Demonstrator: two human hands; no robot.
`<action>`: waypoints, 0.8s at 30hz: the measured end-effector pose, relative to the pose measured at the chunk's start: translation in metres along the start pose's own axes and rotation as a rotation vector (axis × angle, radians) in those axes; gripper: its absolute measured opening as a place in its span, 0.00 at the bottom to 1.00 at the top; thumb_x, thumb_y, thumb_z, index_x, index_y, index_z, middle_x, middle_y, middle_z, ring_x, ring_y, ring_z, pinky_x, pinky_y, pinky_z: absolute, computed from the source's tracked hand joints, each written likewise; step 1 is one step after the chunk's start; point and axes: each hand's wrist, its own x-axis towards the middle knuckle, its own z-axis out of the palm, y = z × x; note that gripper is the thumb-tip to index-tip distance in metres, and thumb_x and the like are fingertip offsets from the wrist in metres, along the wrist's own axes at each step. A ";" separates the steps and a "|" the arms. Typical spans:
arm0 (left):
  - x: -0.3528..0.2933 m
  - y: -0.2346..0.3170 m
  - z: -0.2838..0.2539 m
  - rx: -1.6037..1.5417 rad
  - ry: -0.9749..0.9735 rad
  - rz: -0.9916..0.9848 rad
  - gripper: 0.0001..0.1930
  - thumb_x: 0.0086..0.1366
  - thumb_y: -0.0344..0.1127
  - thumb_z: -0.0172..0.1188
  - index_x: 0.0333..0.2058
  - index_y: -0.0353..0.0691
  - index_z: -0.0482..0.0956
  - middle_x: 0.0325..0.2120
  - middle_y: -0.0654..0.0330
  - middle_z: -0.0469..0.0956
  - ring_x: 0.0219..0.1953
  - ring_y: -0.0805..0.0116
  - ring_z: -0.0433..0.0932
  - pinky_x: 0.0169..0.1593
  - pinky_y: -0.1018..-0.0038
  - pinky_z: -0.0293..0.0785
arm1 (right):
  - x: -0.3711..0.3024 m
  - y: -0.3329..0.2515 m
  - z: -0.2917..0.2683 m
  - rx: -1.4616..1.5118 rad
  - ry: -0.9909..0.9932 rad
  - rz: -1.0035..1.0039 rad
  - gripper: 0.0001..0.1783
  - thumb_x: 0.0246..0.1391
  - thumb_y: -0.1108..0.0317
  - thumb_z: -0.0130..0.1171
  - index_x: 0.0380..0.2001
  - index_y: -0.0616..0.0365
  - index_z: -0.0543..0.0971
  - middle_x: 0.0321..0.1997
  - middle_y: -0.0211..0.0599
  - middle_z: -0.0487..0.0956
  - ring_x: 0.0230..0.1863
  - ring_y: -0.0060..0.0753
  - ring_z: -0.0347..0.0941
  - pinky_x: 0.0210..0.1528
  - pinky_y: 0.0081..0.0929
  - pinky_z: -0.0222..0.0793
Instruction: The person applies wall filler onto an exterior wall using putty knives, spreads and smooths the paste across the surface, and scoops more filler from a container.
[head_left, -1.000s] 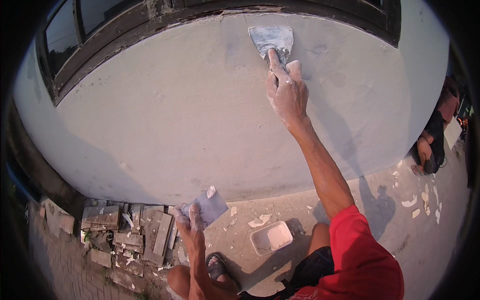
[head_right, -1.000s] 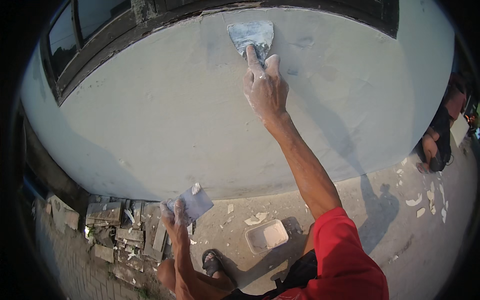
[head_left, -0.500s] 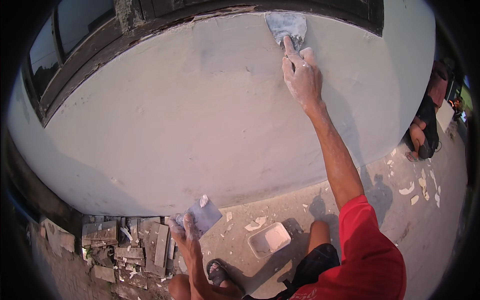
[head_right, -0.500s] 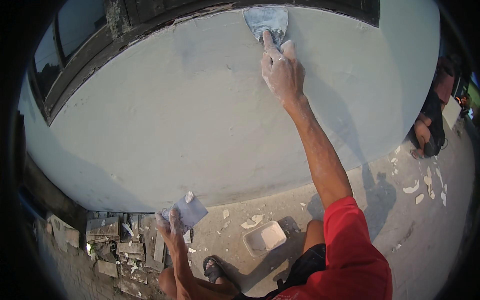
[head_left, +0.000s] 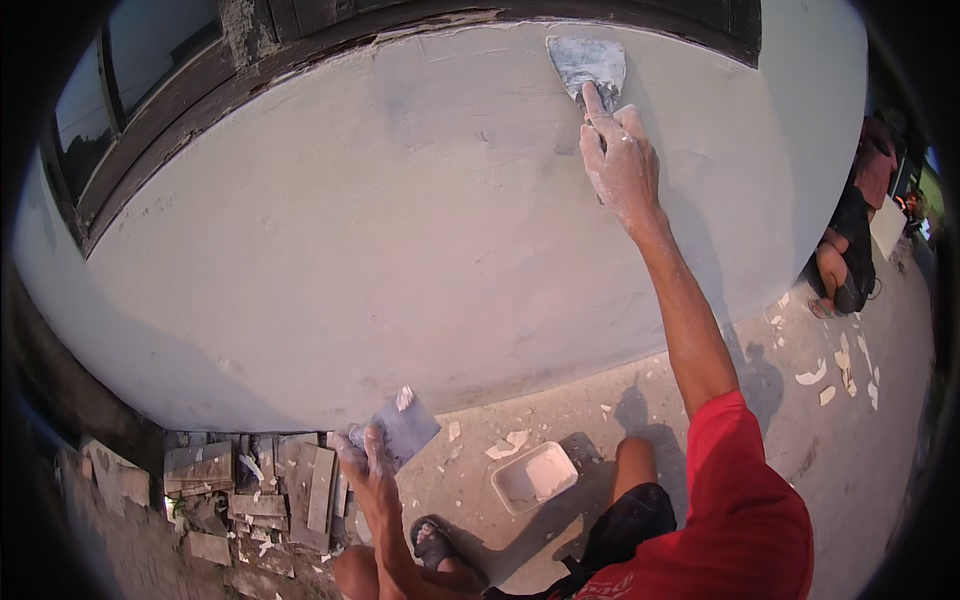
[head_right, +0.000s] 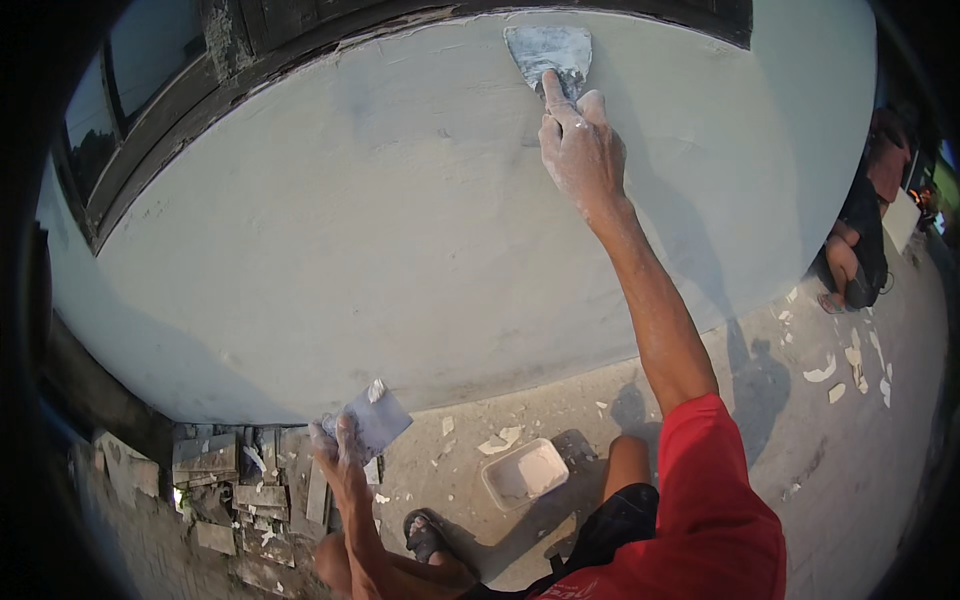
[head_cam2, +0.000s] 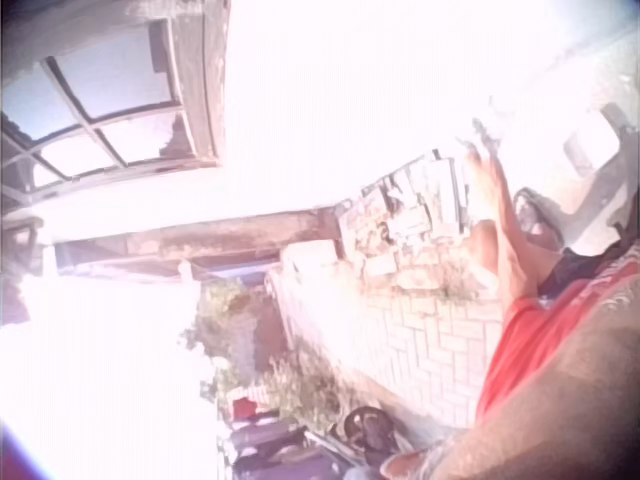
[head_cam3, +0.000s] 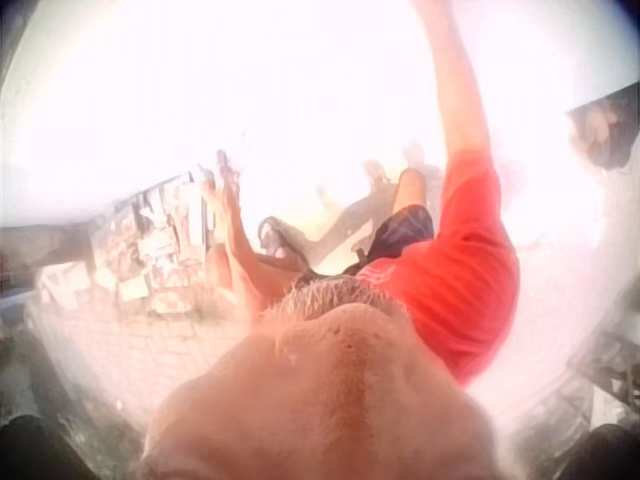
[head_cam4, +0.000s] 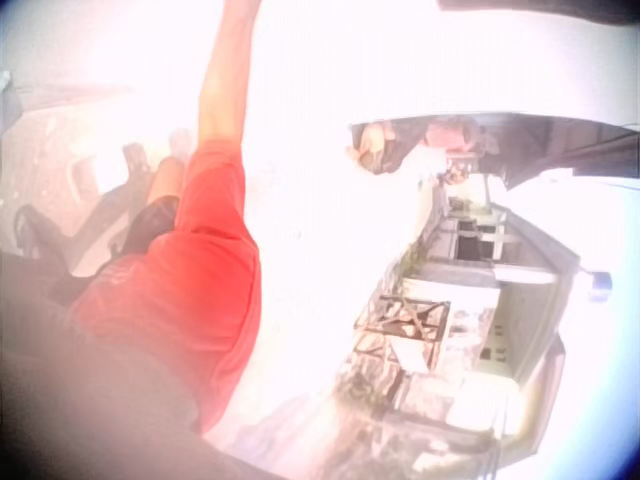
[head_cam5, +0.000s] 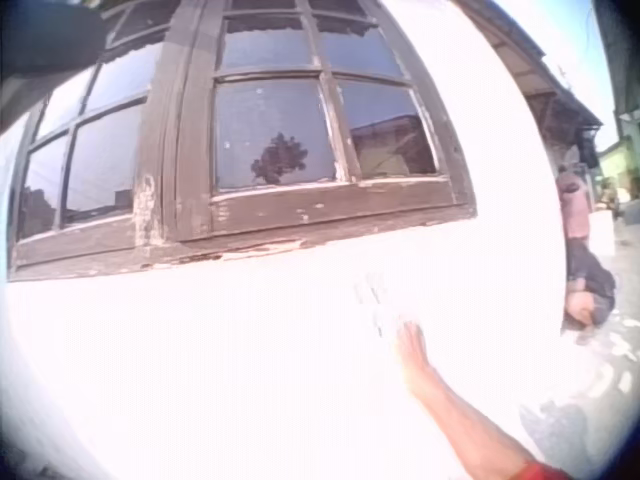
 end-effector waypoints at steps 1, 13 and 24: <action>-0.001 0.003 -0.003 0.006 0.019 0.001 0.18 0.69 0.37 0.56 0.49 0.30 0.65 0.36 0.60 0.72 0.37 0.74 0.70 0.42 0.77 0.70 | -0.011 -0.002 -0.005 0.001 -0.047 0.032 0.24 0.56 0.69 0.55 0.57 0.46 0.76 0.30 0.34 0.65 0.24 0.33 0.69 0.28 0.34 0.72; -0.005 0.016 0.001 0.065 0.011 -0.012 0.13 0.69 0.39 0.55 0.41 0.34 0.67 0.32 0.63 0.70 0.33 0.76 0.67 0.36 0.78 0.68 | 0.054 -0.103 -0.004 -0.315 -0.020 -0.723 0.31 0.51 0.78 0.57 0.56 0.31 0.77 0.38 0.30 0.72 0.37 0.29 0.71 0.35 0.32 0.62; -0.003 0.005 -0.004 -0.006 0.051 -0.019 0.14 0.70 0.38 0.56 0.45 0.33 0.67 0.35 0.62 0.72 0.37 0.76 0.70 0.42 0.77 0.70 | 0.063 -0.065 -0.019 -0.495 -0.080 -0.653 0.31 0.53 0.78 0.55 0.56 0.30 0.77 0.44 0.31 0.74 0.44 0.28 0.72 0.40 0.37 0.64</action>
